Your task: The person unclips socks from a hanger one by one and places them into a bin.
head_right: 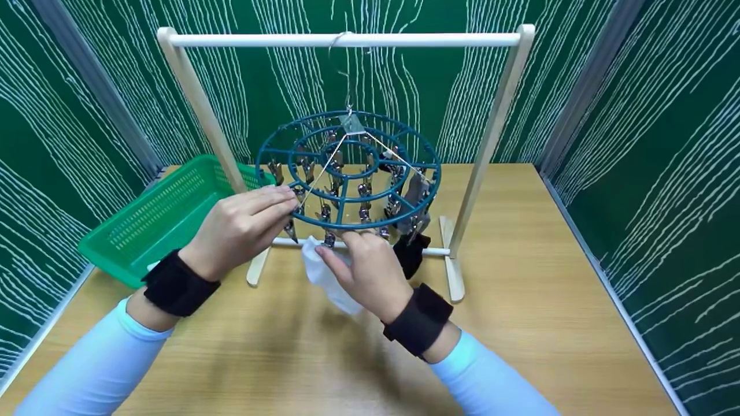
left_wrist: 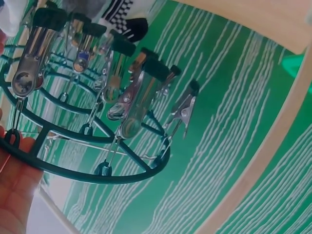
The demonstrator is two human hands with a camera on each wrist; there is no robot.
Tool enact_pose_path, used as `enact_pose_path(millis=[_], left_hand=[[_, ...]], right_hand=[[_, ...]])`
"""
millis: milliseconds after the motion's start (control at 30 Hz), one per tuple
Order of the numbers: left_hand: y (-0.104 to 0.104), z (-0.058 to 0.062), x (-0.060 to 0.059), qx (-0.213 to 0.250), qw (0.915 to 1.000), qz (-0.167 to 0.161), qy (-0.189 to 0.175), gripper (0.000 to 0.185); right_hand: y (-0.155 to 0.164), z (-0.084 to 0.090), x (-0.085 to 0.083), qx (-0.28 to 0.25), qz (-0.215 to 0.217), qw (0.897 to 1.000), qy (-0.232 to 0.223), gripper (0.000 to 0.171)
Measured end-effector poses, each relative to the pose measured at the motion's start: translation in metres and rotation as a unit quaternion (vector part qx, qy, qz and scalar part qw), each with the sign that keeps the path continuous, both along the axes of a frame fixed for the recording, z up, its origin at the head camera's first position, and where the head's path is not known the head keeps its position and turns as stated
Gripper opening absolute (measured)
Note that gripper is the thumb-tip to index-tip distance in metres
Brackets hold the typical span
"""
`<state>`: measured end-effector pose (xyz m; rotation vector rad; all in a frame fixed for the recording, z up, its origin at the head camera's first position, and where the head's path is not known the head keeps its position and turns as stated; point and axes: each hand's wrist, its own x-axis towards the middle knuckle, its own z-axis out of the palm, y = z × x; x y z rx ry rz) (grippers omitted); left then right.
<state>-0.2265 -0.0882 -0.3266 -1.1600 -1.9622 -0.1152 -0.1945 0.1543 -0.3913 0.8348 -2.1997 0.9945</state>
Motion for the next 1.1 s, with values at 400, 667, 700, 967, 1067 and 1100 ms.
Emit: enact_pose_path(millis=[400,667,700,967,1067,1100], left_hand=[[-0.005,-0.007,0.000,0.029,0.9993,-0.010,-0.020,0.017],[-0.010,-0.017,0.006,0.084,0.9964,0.002,-0.001,0.029],[-0.011,-0.020,0.007,0.092,0.9957,0.004,0.006,0.029],[-0.009,-0.051,0.011,0.105,0.9939,-0.033,0.004,0.027],[-0.007,-0.066,0.011,0.082,0.9956,-0.035,-0.028,0.027],[-0.006,-0.071,0.011,0.072,0.9961,-0.030,-0.041,0.027]], right_hand=[[-0.004,0.003,-0.002,-0.029,0.014,0.999,-0.024,0.014],[-0.005,0.001,-0.003,-0.029,0.013,0.999,-0.023,0.013],[-0.005,0.001,-0.004,-0.030,0.013,0.999,-0.025,0.013],[-0.005,0.000,-0.004,-0.019,0.010,0.999,-0.031,0.012],[-0.005,0.001,-0.003,-0.012,0.009,0.999,-0.035,0.012],[-0.005,0.001,-0.003,-0.011,0.010,0.999,-0.036,0.011]])
